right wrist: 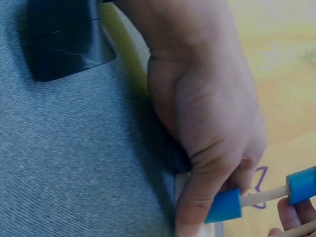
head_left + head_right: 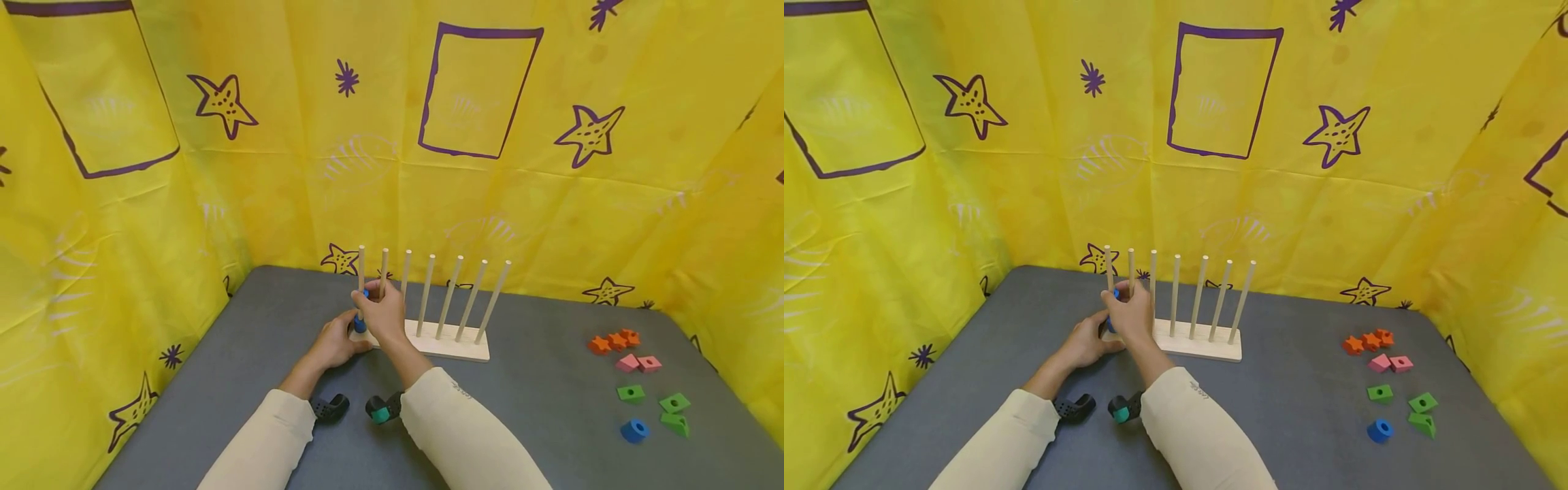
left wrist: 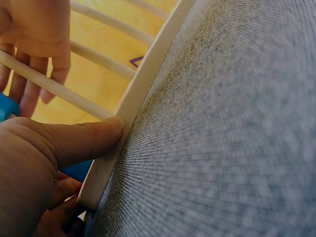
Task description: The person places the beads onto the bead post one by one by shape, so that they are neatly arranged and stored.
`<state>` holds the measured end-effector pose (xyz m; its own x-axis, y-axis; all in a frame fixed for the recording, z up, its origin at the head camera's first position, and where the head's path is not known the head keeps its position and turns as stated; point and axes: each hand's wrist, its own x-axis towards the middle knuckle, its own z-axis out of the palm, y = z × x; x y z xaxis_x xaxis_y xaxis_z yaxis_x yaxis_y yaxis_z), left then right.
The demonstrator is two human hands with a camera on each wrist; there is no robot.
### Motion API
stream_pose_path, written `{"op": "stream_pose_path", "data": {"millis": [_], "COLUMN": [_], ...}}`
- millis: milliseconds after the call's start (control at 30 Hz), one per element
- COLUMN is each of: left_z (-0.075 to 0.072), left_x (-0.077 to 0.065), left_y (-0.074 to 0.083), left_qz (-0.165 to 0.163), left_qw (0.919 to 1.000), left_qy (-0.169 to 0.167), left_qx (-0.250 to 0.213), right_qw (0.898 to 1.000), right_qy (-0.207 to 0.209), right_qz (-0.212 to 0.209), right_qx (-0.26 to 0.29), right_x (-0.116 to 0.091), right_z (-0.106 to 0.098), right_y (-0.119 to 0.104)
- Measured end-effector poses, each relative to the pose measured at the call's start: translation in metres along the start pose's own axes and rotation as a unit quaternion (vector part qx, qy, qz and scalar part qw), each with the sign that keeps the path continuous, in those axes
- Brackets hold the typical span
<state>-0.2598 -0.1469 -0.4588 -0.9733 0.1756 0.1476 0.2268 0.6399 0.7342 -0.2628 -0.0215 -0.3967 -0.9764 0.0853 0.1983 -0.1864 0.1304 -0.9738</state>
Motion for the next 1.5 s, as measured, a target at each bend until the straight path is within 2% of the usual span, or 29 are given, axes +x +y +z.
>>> {"op": "stream_pose_path", "data": {"millis": [233, 500, 667, 1000, 1267, 1500], "left_z": [0.001, 0.001, -0.002, -0.002, 0.0, 0.0], "left_x": [0.0, 0.002, 0.003, 0.004, 0.002, 0.002], "left_y": [0.0, 0.0, 0.003, 0.003, 0.005, 0.002], "left_qz": [0.007, 0.015, 0.01, -0.008, -0.029, -0.027], "left_qw": [1.0, 0.9998, 0.9999, 0.9999, 0.9993, 0.9993], "left_qy": [0.003, 0.008, 0.008, 0.0, -0.005, -0.007], "left_qx": [0.002, 0.0, -0.007, -0.009, -0.021, -0.025], "right_qw": [1.0, 1.0, 0.999, 0.993, 0.991, 0.989], "right_qy": [0.002, -0.003, 0.006, -0.002, -0.04, -0.06], "right_qz": [-0.006, 0.02, 0.022, -0.015, -0.05, -0.085], "right_qx": [-0.011, -0.015, -0.044, -0.118, -0.116, -0.103], "right_x": [-0.002, -0.005, -0.005, -0.017, -0.033, -0.047], "right_z": [0.001, 0.002, 0.0, -0.01, -0.034, -0.073], "right_y": [0.011, 0.022, 0.026, 0.032, 0.022, -0.008]}}
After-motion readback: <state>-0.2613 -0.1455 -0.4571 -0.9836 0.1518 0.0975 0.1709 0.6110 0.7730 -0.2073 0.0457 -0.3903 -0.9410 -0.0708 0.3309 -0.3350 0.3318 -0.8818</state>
